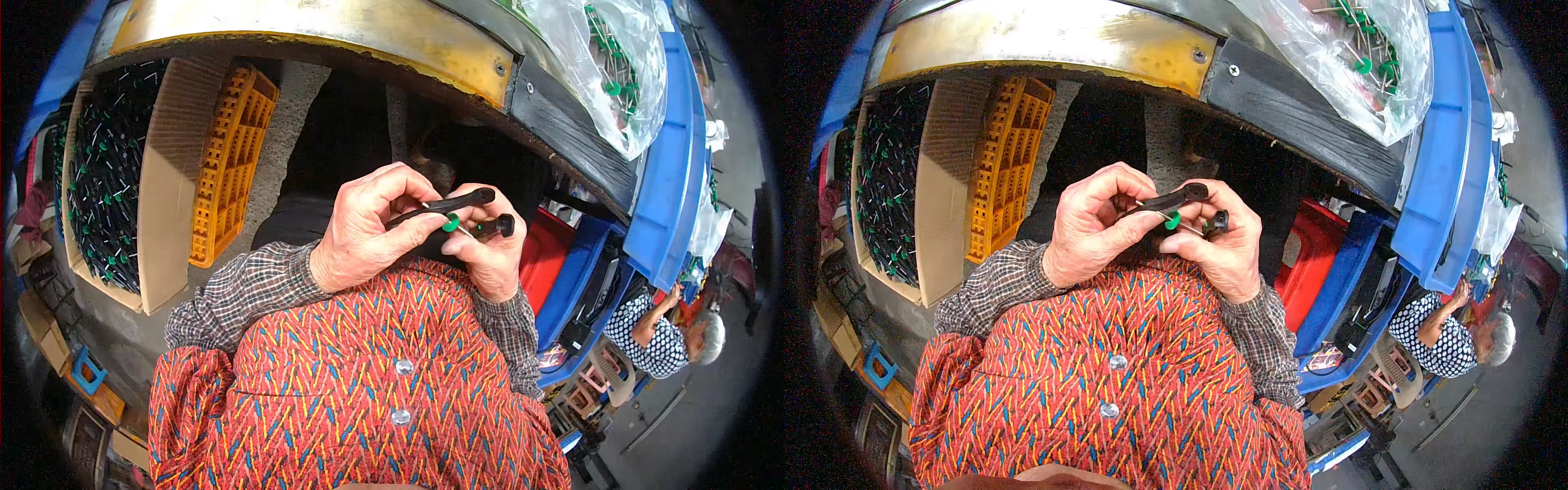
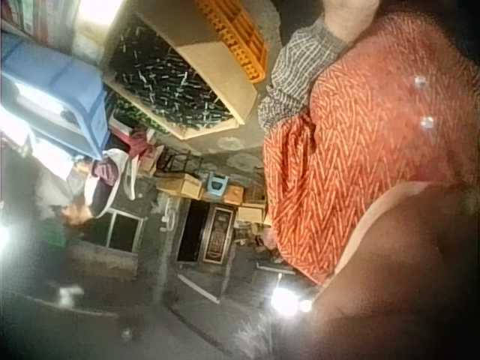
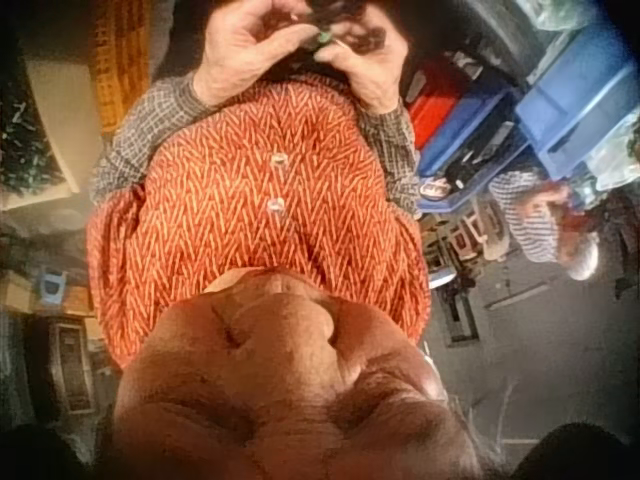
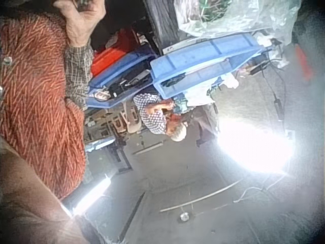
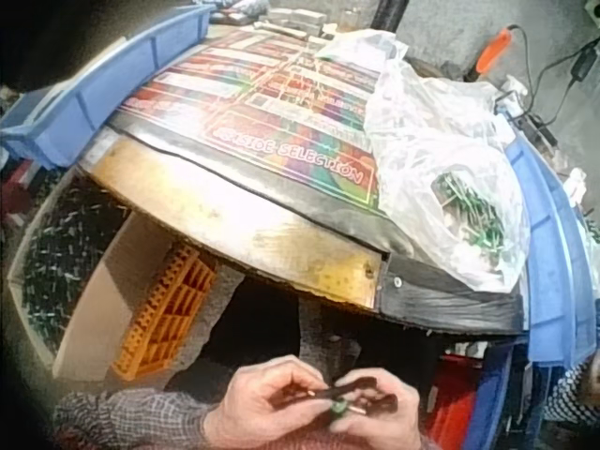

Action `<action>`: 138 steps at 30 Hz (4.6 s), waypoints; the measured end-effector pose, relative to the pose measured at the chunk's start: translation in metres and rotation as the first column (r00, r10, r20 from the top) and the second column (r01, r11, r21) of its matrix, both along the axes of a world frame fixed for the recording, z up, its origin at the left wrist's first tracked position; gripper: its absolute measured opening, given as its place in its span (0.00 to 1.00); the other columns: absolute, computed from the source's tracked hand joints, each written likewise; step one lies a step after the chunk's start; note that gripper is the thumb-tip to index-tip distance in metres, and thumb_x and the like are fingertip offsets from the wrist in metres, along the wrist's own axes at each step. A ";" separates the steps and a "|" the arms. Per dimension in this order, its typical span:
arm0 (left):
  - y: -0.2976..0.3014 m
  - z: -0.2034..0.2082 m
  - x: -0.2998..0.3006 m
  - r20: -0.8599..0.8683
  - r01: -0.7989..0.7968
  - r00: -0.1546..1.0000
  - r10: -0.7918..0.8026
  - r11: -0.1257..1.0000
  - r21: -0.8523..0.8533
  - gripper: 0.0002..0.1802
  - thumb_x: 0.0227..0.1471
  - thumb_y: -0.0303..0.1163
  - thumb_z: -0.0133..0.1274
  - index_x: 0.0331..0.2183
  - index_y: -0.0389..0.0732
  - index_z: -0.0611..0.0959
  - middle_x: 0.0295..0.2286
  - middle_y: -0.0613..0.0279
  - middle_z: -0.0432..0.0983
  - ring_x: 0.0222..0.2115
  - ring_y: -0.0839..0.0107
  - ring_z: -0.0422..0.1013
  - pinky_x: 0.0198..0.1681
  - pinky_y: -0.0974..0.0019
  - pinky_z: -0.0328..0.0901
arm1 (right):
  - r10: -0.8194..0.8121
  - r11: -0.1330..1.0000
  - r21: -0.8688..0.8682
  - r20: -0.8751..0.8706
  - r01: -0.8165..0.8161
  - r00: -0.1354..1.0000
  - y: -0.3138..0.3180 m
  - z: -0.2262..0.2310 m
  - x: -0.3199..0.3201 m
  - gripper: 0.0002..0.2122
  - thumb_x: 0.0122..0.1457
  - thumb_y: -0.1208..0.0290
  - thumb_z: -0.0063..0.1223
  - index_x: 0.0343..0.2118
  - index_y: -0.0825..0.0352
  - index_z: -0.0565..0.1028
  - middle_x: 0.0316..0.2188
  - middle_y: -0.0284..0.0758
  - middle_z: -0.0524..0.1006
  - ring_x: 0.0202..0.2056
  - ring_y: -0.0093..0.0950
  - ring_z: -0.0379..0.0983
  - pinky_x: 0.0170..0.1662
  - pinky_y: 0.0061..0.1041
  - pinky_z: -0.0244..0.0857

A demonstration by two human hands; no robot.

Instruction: The person assembles components by fitting plastic pieces and pins together by hand and placing the finished assemblies into a box and a tray.

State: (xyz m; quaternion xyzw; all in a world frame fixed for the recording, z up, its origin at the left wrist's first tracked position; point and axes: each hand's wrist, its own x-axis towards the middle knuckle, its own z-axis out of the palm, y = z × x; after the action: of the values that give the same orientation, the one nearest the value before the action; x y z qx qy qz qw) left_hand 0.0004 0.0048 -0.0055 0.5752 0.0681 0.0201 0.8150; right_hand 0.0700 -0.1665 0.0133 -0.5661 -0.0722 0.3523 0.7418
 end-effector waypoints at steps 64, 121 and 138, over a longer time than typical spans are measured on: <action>0.005 -0.011 0.019 0.161 -0.152 0.984 0.074 0.821 0.550 0.09 0.38 0.27 0.65 0.24 0.38 0.80 0.20 0.61 0.75 0.18 0.70 0.70 0.21 0.71 0.64 | -0.228 0.971 -0.094 -0.112 0.218 0.967 -0.026 -0.045 0.011 0.04 0.56 0.81 0.49 0.35 0.71 0.72 0.19 0.31 0.69 0.16 0.18 0.58 0.18 0.17 0.52; 0.014 0.012 0.007 0.271 -0.114 0.961 -0.055 0.813 0.571 0.08 0.39 0.21 0.59 0.27 0.35 0.77 0.25 0.56 0.73 0.25 0.61 0.72 0.27 0.64 0.67 | -0.189 0.952 -0.225 0.099 0.207 0.977 -0.006 -0.010 -0.003 0.11 0.59 0.71 0.51 0.21 0.69 0.72 0.18 0.29 0.71 0.16 0.13 0.60 0.18 0.14 0.50; 0.150 0.126 0.051 0.223 -0.294 0.955 0.197 0.509 0.809 0.05 0.50 0.25 0.55 0.29 0.32 0.79 0.18 0.67 0.71 0.17 0.83 0.65 0.21 0.76 0.60 | -0.015 0.957 -0.275 0.255 0.087 0.967 0.002 0.013 0.001 0.06 0.58 0.76 0.52 0.35 0.72 0.75 0.23 0.24 0.69 0.25 0.12 0.62 0.29 0.13 0.57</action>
State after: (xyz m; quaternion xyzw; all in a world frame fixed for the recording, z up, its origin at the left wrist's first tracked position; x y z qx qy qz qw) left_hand 0.0513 0.1551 0.1204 0.8751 0.0894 0.1945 0.4340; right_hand 0.0710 -0.1641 0.0266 -0.7082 -0.0991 0.2655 0.6466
